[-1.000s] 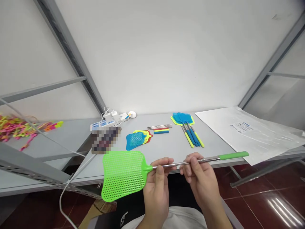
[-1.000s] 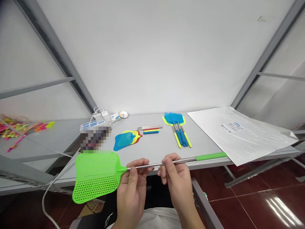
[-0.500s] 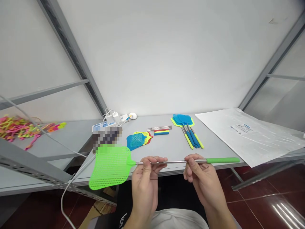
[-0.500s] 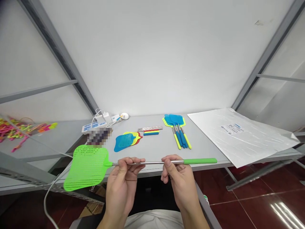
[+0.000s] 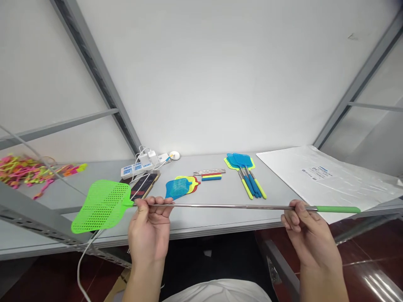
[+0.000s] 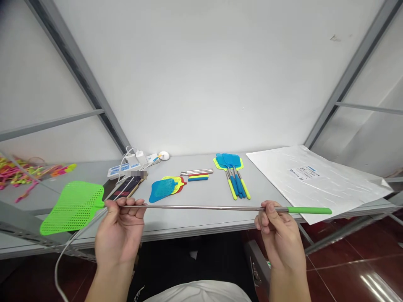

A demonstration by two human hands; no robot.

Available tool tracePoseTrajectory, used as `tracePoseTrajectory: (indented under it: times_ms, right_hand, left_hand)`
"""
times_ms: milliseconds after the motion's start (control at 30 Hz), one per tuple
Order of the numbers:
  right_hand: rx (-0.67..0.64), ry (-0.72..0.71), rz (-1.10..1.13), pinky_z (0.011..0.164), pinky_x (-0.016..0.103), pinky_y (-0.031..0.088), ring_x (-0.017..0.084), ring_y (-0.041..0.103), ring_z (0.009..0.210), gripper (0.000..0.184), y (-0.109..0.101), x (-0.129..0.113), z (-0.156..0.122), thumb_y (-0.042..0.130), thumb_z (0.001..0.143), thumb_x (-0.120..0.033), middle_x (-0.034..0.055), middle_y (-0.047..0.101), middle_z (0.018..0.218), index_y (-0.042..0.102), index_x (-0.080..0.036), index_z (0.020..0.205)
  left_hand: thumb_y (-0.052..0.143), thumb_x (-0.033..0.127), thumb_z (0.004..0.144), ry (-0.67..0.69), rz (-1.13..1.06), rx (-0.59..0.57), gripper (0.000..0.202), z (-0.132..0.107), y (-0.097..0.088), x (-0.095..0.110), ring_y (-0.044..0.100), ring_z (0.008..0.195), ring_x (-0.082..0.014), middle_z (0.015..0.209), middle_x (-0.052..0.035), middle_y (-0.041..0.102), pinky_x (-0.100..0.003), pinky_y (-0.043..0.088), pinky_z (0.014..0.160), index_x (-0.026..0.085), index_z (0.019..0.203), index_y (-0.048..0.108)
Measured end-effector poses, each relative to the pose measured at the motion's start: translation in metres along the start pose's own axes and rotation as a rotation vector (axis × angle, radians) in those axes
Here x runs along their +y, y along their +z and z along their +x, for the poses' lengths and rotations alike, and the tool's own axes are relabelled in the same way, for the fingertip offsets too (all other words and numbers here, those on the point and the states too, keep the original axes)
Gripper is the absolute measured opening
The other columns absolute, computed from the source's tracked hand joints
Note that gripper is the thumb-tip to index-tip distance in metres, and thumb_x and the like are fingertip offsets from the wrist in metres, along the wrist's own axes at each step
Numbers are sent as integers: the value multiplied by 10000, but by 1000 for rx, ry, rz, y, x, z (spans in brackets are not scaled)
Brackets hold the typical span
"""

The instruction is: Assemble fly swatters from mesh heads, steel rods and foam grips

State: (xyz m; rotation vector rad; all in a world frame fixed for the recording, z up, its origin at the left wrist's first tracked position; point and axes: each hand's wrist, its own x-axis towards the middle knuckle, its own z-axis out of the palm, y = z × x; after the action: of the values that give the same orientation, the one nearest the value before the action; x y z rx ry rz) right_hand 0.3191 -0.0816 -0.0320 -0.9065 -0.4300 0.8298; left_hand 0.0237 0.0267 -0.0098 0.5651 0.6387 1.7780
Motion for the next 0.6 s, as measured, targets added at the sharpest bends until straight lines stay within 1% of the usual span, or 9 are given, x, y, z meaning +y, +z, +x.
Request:
tracePoseTrajectory:
  times_ms: [100,167,300,367,433,467,533,600]
  right_hand:
    - [-4,4,-8,480,226,376,57,365,468,240,2,1,2,810,743,-361,-54,445,562,689,-166,812]
    - [-1,0,0,475,220,368,56,358,469,249,7,5,1,809,743,-368,-59,438,558,686,-165,820]
    - [6,2,105,458,198,340,62,355,488,258,24,19,-3,804,750,-373,-77,393,552,663,-179,843]
    - [4,15,155,459,195,344,67,360,498,252,31,26,-5,808,749,-359,-82,382,556,650,-187,845]
    - [0,17,164,472,197,360,69,370,509,245,33,29,-6,809,751,-344,-81,390,560,648,-188,849]
    - [-1,11,158,479,198,367,70,378,516,242,33,30,-5,807,755,-341,-79,397,563,650,-187,856]
    - [-6,-5,154,483,198,367,70,384,524,237,33,29,-5,797,768,-346,-76,401,567,654,-184,864]
    - [-18,-21,152,487,200,364,70,386,528,230,35,29,-6,770,797,-373,-74,396,573,653,-188,868]
  left_hand:
    - [592,392,935,-21,-13,74,315,14,-6,5,677,663,-143,678,6,654,-291,578,720,170,713,614]
    - [533,370,971,-20,-27,127,339,24,-11,9,664,633,-134,651,9,645,-283,571,707,173,703,600]
    - [334,350,1049,78,-69,231,456,39,-20,16,631,574,-76,624,46,636,-204,543,672,190,690,565]
    - [304,375,1055,103,-69,240,472,38,-21,14,643,592,-71,652,47,658,-200,542,686,191,721,583]
    - [404,414,1024,91,-51,203,400,29,-17,6,679,653,-105,716,16,697,-251,557,735,181,789,629]
    - [478,429,993,72,-27,156,349,22,-14,0,697,696,-134,763,-11,717,-293,563,769,172,834,651]
    - [608,451,918,7,40,14,304,7,-6,-12,722,798,-195,871,-67,745,-381,559,844,156,923,678]
    - [673,466,868,-100,108,-151,336,-7,1,-24,724,894,-241,953,-106,751,-443,537,906,148,977,685]
